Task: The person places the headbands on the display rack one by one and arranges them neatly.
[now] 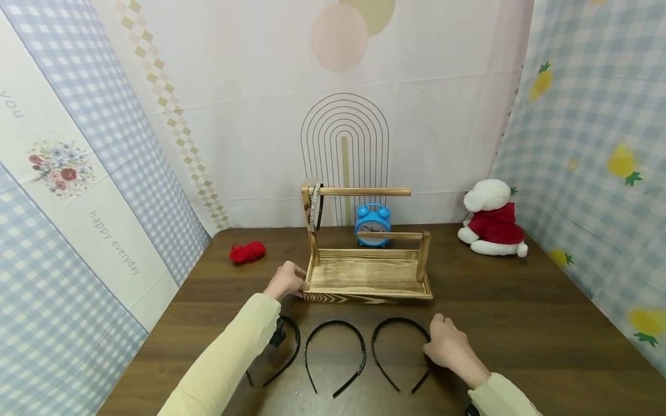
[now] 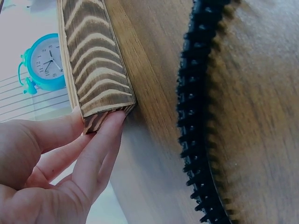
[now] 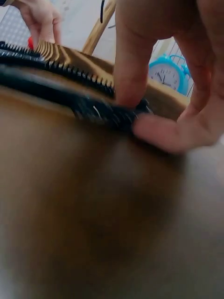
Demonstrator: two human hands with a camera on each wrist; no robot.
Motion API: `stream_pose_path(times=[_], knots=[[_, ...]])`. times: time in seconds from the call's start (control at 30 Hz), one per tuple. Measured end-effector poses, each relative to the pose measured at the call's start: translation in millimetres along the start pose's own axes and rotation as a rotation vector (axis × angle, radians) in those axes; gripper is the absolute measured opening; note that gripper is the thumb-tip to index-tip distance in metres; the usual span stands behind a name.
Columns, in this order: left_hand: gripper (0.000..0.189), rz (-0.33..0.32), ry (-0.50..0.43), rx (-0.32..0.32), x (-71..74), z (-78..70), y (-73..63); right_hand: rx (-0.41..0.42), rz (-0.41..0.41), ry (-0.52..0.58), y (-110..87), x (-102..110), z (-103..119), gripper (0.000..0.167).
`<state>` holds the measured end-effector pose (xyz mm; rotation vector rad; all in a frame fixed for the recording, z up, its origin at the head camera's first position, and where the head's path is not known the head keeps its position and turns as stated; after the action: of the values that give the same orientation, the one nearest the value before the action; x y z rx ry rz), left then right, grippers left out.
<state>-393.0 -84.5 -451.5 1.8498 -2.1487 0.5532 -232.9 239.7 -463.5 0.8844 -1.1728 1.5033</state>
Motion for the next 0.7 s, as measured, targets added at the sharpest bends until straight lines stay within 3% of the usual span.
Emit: stream_pose_path(times=[0.13, 0.33, 0.5, 0.7], knots=[[0.031, 0.003, -0.002, -0.003, 0.7, -1.1, -1.5, -0.009, -0.007, 0.109, -0.5, -3.5, -4.8, 0.038], [0.031, 0.004, 0.002, 0.002, 1.2, -1.1, -2.6, -0.033, 0.099, 0.465, -2.2, -3.3, -14.5, 0.018], [0.031, 0.0, -0.008, 0.0, 1.5, -1.0, -2.4, -0.015, 0.209, 0.702, -4.5, -8.2, -20.6, 0.018], [0.032, 0.001, -0.003, 0.003, 0.8, 0.2, -0.9, 0.077, 0.18, 0.854, -7.9, -6.5, -20.1, 0.02]])
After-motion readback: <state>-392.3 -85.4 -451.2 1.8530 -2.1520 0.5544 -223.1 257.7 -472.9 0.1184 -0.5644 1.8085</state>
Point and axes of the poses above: each hand's wrist, its own y-axis towards the middle knuckle, its own x-axis out of the back of the hand, z = x × y, the point moved 6 cm from there along y, towards the middle knuckle, and after that the axes turned 10 degrees about -y, right-handed, at the moved point
